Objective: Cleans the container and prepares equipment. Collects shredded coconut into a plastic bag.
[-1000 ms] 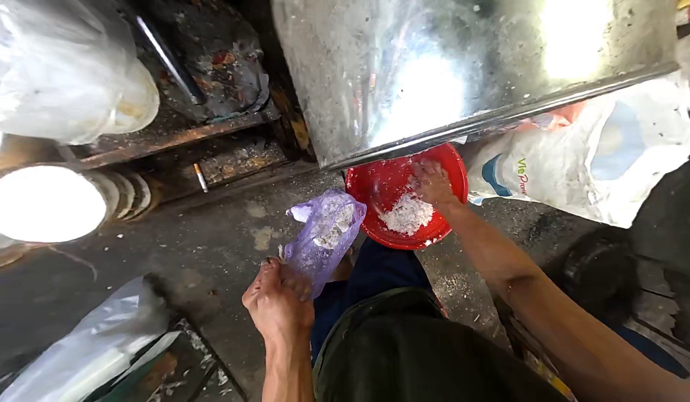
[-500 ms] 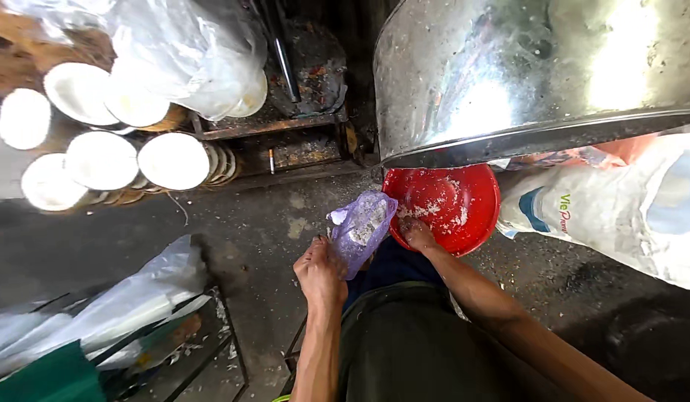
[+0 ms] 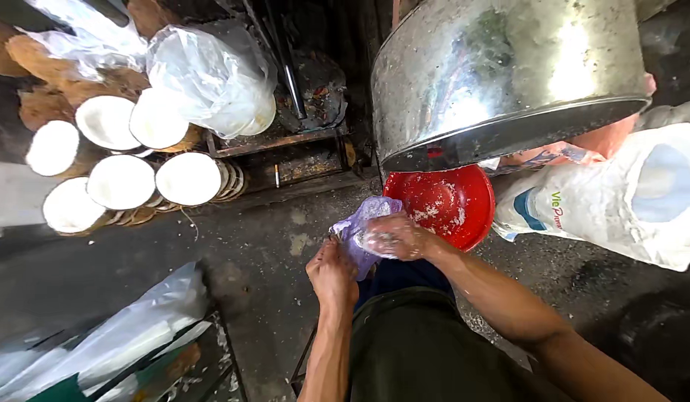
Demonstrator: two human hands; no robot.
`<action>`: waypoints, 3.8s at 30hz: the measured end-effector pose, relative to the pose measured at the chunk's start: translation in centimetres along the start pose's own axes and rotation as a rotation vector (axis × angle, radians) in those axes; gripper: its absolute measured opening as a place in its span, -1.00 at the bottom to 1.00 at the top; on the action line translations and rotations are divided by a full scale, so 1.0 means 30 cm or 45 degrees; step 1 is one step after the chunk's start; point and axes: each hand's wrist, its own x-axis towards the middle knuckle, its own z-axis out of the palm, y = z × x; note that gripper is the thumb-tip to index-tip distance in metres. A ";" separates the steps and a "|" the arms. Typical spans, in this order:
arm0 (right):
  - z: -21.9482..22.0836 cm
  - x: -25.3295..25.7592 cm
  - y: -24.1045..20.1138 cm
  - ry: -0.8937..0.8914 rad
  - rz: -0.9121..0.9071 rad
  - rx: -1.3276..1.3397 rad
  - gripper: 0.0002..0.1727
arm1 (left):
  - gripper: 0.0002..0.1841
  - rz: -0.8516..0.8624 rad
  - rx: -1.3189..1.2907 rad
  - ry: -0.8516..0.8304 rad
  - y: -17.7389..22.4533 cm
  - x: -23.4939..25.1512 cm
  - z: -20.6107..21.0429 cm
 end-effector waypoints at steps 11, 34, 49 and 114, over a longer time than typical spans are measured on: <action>0.116 0.081 0.001 -0.350 1.029 -0.482 -0.35 | -0.45 0.018 0.072 -0.111 -0.009 -0.008 0.021; -0.601 0.069 0.247 -0.004 1.154 -0.717 -0.45 | -0.44 -0.032 0.067 0.039 -0.034 0.027 0.036; -0.593 0.010 0.035 0.283 1.197 -0.601 -0.55 | -0.44 -0.017 0.027 0.040 -0.023 0.036 0.014; 0.064 -0.282 0.565 -0.150 1.771 -0.488 -0.34 | -0.44 -0.031 -0.060 0.139 -0.025 0.021 -0.015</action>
